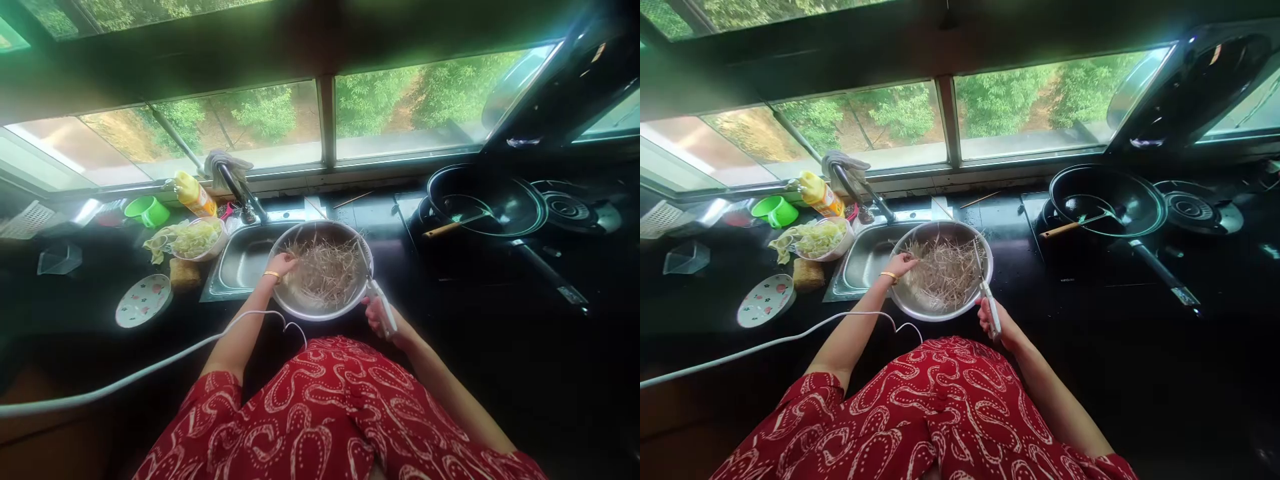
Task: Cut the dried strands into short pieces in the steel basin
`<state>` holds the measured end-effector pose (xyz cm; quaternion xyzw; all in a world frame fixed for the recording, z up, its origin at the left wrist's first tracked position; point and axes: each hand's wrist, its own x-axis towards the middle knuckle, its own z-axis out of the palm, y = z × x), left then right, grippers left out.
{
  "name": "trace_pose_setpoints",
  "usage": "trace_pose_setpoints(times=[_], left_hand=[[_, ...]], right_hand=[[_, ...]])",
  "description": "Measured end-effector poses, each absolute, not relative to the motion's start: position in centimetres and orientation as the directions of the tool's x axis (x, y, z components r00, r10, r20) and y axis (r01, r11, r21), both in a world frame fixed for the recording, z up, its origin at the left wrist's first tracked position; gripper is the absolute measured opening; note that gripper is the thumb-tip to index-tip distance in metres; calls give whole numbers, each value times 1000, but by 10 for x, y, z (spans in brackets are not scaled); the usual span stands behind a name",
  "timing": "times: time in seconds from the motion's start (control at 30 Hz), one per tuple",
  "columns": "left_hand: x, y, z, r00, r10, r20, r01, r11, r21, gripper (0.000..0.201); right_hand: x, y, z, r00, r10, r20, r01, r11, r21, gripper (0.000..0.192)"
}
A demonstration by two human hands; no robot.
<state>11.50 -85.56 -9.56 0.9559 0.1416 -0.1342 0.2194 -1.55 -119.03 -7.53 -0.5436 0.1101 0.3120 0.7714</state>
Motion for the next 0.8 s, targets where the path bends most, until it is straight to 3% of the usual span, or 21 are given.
trace_pose_setpoints(times=[0.13,0.3,0.37,0.47,0.6,0.63,0.73,0.8], left_hand=[[109,-862,-91,916,151,-372,227,-959,169,56],[108,-882,-62,936,152,-318,155,-988,-15,38],[110,-898,-49,973,92,-212,94,-996,0,33],[114,-931,-45,992,-120,-41,-116,-988,99,21],[121,-978,-65,918,-392,-64,-371,-904,214,54],[123,-985,-70,907,-411,-92,-382,-895,232,53],[132,-985,-75,926,-359,-115,-317,-906,279,19],[139,-967,-66,953,-296,-65,-259,-907,333,23]], right_hand=[[-16,-1197,-81,783,365,-503,-602,240,-762,67],[-21,-1205,-81,796,326,-510,-592,244,-768,67],[-23,-1207,-81,804,316,-504,-584,256,-770,66],[-27,-1208,-83,809,299,-506,-580,269,-769,67],[-30,-1207,-83,810,301,-503,-580,285,-763,71],[-31,-1207,-83,811,300,-503,-580,290,-761,72],[-32,-1207,-82,811,290,-508,-581,305,-754,75],[-33,-1208,-82,811,285,-510,-582,314,-750,77]])
